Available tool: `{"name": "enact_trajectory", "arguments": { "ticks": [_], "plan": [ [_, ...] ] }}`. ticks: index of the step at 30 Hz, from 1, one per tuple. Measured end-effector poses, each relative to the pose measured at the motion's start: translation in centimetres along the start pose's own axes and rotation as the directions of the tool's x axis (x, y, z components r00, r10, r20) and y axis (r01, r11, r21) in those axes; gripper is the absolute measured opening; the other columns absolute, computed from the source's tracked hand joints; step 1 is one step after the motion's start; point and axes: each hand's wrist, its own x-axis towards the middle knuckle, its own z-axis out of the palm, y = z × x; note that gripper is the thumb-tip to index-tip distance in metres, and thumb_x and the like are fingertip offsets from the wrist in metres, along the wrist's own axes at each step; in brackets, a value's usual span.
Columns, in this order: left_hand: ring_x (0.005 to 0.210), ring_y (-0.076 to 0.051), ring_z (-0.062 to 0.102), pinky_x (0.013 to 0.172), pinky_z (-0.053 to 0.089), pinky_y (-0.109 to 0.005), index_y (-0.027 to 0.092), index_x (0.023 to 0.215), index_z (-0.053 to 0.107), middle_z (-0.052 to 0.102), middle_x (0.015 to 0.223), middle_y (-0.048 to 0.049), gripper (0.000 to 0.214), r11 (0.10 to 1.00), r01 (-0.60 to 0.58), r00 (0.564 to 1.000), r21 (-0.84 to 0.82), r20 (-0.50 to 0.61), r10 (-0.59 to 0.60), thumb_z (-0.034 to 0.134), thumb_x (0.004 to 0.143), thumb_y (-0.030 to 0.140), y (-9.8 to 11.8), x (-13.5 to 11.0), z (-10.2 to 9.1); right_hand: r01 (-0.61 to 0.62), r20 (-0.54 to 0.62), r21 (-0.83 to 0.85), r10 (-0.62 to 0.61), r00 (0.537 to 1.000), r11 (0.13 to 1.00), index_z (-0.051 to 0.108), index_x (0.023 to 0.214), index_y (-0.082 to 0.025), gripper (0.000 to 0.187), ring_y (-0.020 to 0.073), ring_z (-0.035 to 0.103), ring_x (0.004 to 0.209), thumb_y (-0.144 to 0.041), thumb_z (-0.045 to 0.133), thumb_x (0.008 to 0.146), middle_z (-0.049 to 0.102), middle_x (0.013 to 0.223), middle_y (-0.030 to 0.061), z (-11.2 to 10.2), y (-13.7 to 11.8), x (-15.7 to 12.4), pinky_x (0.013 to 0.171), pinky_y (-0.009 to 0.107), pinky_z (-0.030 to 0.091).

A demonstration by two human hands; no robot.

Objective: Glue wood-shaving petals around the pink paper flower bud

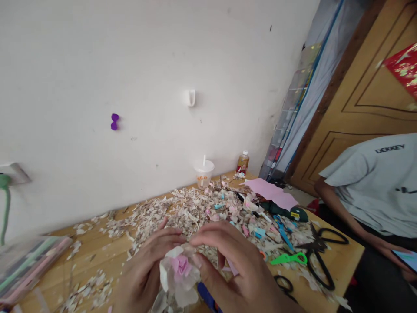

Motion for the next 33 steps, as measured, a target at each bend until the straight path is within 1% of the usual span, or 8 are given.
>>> {"name": "enact_trajectory", "arguments": {
  "ticks": [3, 8, 14, 19, 22, 25, 28, 33],
  "plan": [
    [0.124, -0.021, 0.062, 0.122, 0.036, -0.046, 0.023, 0.126, 0.062, 0.074, 0.121, -0.0055, 0.033, 0.999, 0.016, 1.000, 0.029, 0.013, -0.016, 0.054, 0.098, 0.009, 0.0, 0.0, 0.0, 0.028, -0.013, 0.016, -0.028, 1.000, 0.999, 0.069, 0.099, -0.019, 0.020, 0.0139, 0.067, 0.098, -0.006, 0.060, 0.086, 0.071, 0.097, 0.0036, 0.0, -0.1, 0.3, 0.089, 0.023, 0.054],
    [0.123, -0.023, 0.064, 0.121, 0.037, -0.052, 0.026, 0.125, 0.062, 0.075, 0.119, -0.0054, 0.030, 0.998, 0.055, 0.998, 0.041, 0.019, -0.055, 0.053, 0.100, 0.014, -0.1, 0.0, 0.2, 0.031, -0.019, -0.031, -0.031, 0.999, 0.999, 0.070, 0.100, -0.021, 0.021, 0.0145, 0.068, 0.097, -0.007, 0.063, 0.086, 0.070, 0.099, 0.0042, -0.1, -0.3, 0.5, 0.086, 0.024, 0.056],
    [0.120, -0.023, 0.066, 0.121, 0.038, -0.051, 0.026, 0.124, 0.064, 0.076, 0.117, -0.0062, 0.027, 0.998, 0.044, 0.999, 0.050, 0.015, -0.045, 0.049, 0.102, 0.019, 0.0, 0.1, 0.2, 0.038, -0.013, -0.021, -0.038, 0.999, 0.999, 0.070, 0.095, -0.022, 0.018, 0.0138, 0.068, 0.095, -0.007, 0.065, 0.086, 0.071, 0.097, 0.0029, -0.1, -0.4, 0.5, 0.086, 0.023, 0.057],
    [0.124, -0.021, 0.063, 0.124, 0.033, -0.045, 0.025, 0.125, 0.062, 0.074, 0.120, -0.0049, 0.031, 0.998, 0.051, 0.997, 0.045, 0.050, -0.053, 0.052, 0.099, 0.012, 0.1, 0.2, 0.2, 0.043, 0.016, -0.036, -0.043, 0.999, 0.998, 0.070, 0.095, -0.022, 0.017, 0.0140, 0.069, 0.094, -0.008, 0.064, 0.087, 0.071, 0.097, 0.0029, -0.2, -0.4, 0.3, 0.084, 0.023, 0.057],
    [0.124, -0.021, 0.063, 0.124, 0.033, -0.046, 0.026, 0.123, 0.063, 0.073, 0.122, -0.0045, 0.034, 0.997, 0.058, 0.996, 0.045, 0.065, -0.061, 0.053, 0.097, 0.008, 0.1, 0.1, 0.1, 0.048, 0.015, -0.048, -0.047, 0.999, 0.998, 0.069, 0.096, -0.022, 0.016, 0.0137, 0.069, 0.095, -0.009, 0.064, 0.088, 0.071, 0.097, 0.0024, -0.3, -0.3, 0.4, 0.085, 0.023, 0.057],
    [0.126, -0.022, 0.062, 0.124, 0.032, -0.047, 0.026, 0.127, 0.061, 0.072, 0.125, -0.0056, 0.038, 0.996, 0.067, 0.994, 0.059, 0.081, -0.072, 0.053, 0.096, 0.006, 0.0, -0.2, -0.1, 0.060, 0.002, -0.074, -0.060, 0.998, 0.995, 0.068, 0.106, -0.023, 0.023, 0.0140, 0.069, 0.097, -0.010, 0.065, 0.088, 0.072, 0.100, 0.0021, -0.4, -0.2, 0.4, 0.088, 0.023, 0.057],
    [0.128, -0.022, 0.061, 0.124, 0.032, -0.048, 0.027, 0.133, 0.059, 0.071, 0.128, -0.0061, 0.041, 0.993, 0.081, 0.992, 0.082, 0.089, -0.088, 0.050, 0.097, 0.008, 0.0, -0.4, -0.2, 0.029, -0.027, -0.104, -0.032, 0.999, 0.994, 0.063, 0.116, -0.024, 0.032, 0.0152, 0.069, 0.098, -0.012, 0.067, 0.086, 0.072, 0.105, 0.0023, -0.6, 0.0, 0.2, 0.090, 0.024, 0.058],
    [0.122, -0.022, 0.065, 0.122, 0.036, -0.047, 0.027, 0.132, 0.059, 0.073, 0.123, -0.0067, 0.038, 0.995, 0.052, 0.995, 0.087, 0.083, -0.060, 0.048, 0.099, 0.012, -0.1, -0.4, -0.1, 0.053, 0.021, -0.146, -0.050, 0.999, 0.988, 0.066, 0.109, -0.026, 0.028, 0.0147, 0.069, 0.098, -0.010, 0.067, 0.085, 0.070, 0.105, 0.0022, -0.9, 0.7, -0.6, 0.085, 0.022, 0.057]
  ]
}}
